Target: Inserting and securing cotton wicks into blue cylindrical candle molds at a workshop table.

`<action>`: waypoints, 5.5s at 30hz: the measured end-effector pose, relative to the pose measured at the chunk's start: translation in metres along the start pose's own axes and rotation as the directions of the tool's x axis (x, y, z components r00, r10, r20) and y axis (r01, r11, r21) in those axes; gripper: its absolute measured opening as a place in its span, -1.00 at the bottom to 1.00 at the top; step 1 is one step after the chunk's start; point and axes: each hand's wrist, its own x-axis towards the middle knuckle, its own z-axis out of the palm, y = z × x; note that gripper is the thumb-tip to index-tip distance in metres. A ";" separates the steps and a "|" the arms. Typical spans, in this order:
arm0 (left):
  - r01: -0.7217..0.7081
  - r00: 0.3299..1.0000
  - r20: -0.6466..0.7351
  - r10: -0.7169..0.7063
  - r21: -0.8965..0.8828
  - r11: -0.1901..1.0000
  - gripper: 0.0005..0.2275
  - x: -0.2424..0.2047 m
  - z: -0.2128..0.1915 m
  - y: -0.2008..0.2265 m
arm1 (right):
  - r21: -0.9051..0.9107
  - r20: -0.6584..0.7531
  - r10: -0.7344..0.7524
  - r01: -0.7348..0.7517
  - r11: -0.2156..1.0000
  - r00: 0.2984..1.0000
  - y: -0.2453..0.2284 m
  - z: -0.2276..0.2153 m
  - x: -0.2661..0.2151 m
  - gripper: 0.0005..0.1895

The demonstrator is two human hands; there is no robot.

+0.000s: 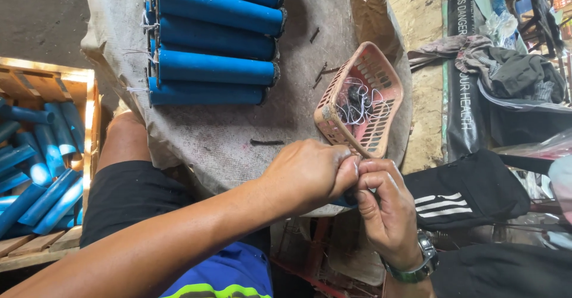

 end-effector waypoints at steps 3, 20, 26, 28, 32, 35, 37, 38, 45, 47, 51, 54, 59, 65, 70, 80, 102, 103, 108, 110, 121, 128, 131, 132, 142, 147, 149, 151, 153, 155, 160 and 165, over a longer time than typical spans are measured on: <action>0.014 1.000 -0.014 -0.015 -0.049 0.999 -0.69 -0.002 0.000 -0.001 | 0.006 0.007 0.004 -0.004 1.000 1.000 -0.001 0.001 0.002 -0.79; 0.059 0.995 -0.067 -0.078 -0.246 0.967 -0.69 -0.005 -0.002 -0.003 | 0.091 -0.012 0.060 -0.058 0.994 0.998 0.001 0.007 0.008 -0.80; 0.044 0.992 -0.096 -0.080 -0.328 0.944 -0.70 -0.003 0.000 -0.006 | 0.100 -0.014 0.106 -0.104 0.990 0.994 0.002 0.010 0.010 -0.80; 0.050 0.990 -0.103 -0.092 -0.351 0.935 -0.71 -0.003 -0.001 -0.007 | 0.111 -0.007 0.119 -0.117 0.987 0.993 0.002 0.012 0.010 -0.80; 0.090 0.987 -0.086 -0.134 -0.389 0.917 -0.71 -0.002 -0.001 -0.007 | 0.231 -0.012 0.163 -0.156 0.961 0.987 0.001 0.017 0.010 -0.83; 0.102 0.984 -0.097 -0.150 -0.381 0.919 -0.72 -0.003 0.003 -0.007 | 0.314 -0.023 0.199 -0.182 0.932 0.980 0.001 0.020 0.006 -0.84; 0.098 0.983 -0.108 -0.149 -0.380 0.920 -0.72 -0.003 0.004 -0.006 | 0.340 -0.035 0.220 -0.196 0.920 0.975 0.002 0.021 0.004 -0.85; 0.114 0.983 -0.087 -0.159 -0.385 0.916 -0.72 -0.003 0.003 -0.006 | 0.330 -0.044 0.222 -0.196 0.924 0.974 0.003 0.021 0.003 -0.84; 0.093 0.989 -0.071 -0.129 -0.379 0.921 -0.71 -0.006 0.008 -0.001 | 0.324 -0.050 0.254 -0.225 0.919 0.966 0.002 0.017 -0.007 -0.85; 0.090 0.988 -0.086 -0.132 -0.377 0.922 -0.70 -0.007 0.011 0.000 | 0.342 -0.033 0.269 -0.242 0.908 0.963 0.002 0.015 -0.010 -0.86; 0.090 0.986 -0.098 -0.136 -0.380 0.921 -0.67 -0.008 0.011 0.003 | 0.344 0.000 0.287 -0.269 0.900 0.958 -0.002 0.012 -0.009 -0.87; 0.104 0.988 -0.065 -0.141 -0.397 0.912 -0.68 -0.010 0.007 0.005 | 0.323 0.004 0.307 -0.292 0.900 0.952 -0.003 0.010 -0.012 -0.87; 0.147 0.988 0.005 -0.153 -0.330 0.933 -0.65 -0.008 0.004 0.006 | 0.333 -0.024 0.317 -0.292 0.897 0.948 -0.002 0.013 -0.015 -0.84; 0.069 0.997 -0.022 -0.074 -0.171 0.983 -0.70 -0.004 0.001 0.009 | 0.322 -0.081 0.268 -0.230 0.918 0.960 0.004 0.015 -0.016 -0.88; -0.035 0.991 -0.133 0.025 -0.069 0.997 -0.72 -0.007 0.008 0.007 | 0.223 -0.067 0.215 -0.196 0.955 0.974 0.006 0.014 -0.018 -0.87; -0.128 0.984 -0.131 0.118 -0.070 0.989 -0.75 -0.007 0.009 0.001 | 0.158 -0.173 0.212 -0.186 0.970 0.962 0.006 0.022 -0.022 -0.85; -0.096 0.936 -0.348 -0.063 -0.423 0.901 -0.74 -0.005 0.033 -0.005 | 0.418 -0.015 0.380 -0.339 0.843 0.925 0.000 0.010 -0.009 -0.88; -0.093 0.937 -0.344 -0.067 -0.428 0.899 -0.74 -0.006 0.031 -0.005 | 0.415 -0.011 0.385 -0.346 0.841 0.923 -0.001 0.010 -0.008 -0.88; 0.028 0.976 -0.177 -0.126 -0.472 0.881 -0.67 -0.004 0.019 -0.003 | 0.482 -0.003 0.402 -0.351 0.803 0.916 -0.004 0.012 -0.007 -0.86; 0.051 0.979 -0.150 -0.141 -0.487 0.872 -0.67 -0.004 0.014 -0.002 | 0.530 -0.002 0.403 -0.341 0.777 0.915 -0.005 0.015 -0.006 -0.85; 0.182 0.981 0.041 -0.189 -0.520 0.834 -0.67 -0.001 -0.002 0.001 | 0.596 -0.045 0.447 -0.335 0.730 0.893 -0.011 0.021 -0.006 -0.86; 0.249 0.964 0.213 -0.160 -0.504 0.827 -0.65 0.004 -0.012 0.002 | 0.679 -0.010 0.523 -0.378 0.629 0.852 -0.006 0.018 -0.016 -0.82; 0.269 0.953 0.258 -0.158 -0.482 0.834 -0.63 0.008 -0.015 0.003 | 0.721 -0.006 0.574 -0.394 0.570 0.819 -0.006 0.018 -0.016 -0.82; 0.280 0.945 0.290 -0.152 -0.474 0.835 -0.64 0.010 -0.016 0.002 | 0.744 -0.006 0.606 -0.401 0.534 0.796 -0.007 0.019 -0.016 -0.81; 0.309 0.892 0.441 -0.102 -0.428 0.849 -0.65 0.023 -0.025 0.001 | 0.800 -0.029 0.608 -0.346 0.490 0.794 -0.008 0.024 -0.020 -0.82; -0.177 0.915 0.280 0.291 -0.368 0.913 -0.77 0.057 0.021 -0.012 | 0.758 -0.069 0.626 -0.367 0.539 0.777 -0.003 0.025 -0.021 -0.79; -0.030 0.932 0.316 0.176 -0.418 0.908 -0.75 0.047 0.007 -0.008 | 0.753 -0.099 0.619 -0.348 0.558 0.779 -0.006 0.031 -0.021 -0.80; 0.104 0.930 0.359 0.074 -0.452 0.886 -0.72 0.043 0.007 -0.008 | 0.746 -0.146 0.612 -0.319 0.584 0.777 -0.009 0.036 -0.023 -0.80; -0.102 0.972 0.154 0.180 -0.418 0.903 -0.68 0.044 0.019 -0.017 | 0.720 -0.200 0.569 -0.274 0.638 0.798 -0.012 0.044 -0.023 -0.64; -0.070 0.971 0.181 0.158 -0.417 0.906 -0.71 0.036 0.008 -0.015 | 0.724 -0.279 0.538 -0.194 0.662 0.795 -0.012 0.054 -0.028 -0.53; -0.055 0.973 0.192 0.127 -0.339 0.939 -0.72 0.023 0.001 -0.011 | 0.484 -0.447 0.452 -0.216 0.848 0.772 -0.010 0.068 -0.031 -0.36; 0.003 0.994 0.106 0.037 -0.357 0.934 -0.73 0.007 -0.012 -0.011 | 0.624 -0.437 0.489 -0.137 0.770 0.755 0.003 0.075 -0.029 -0.49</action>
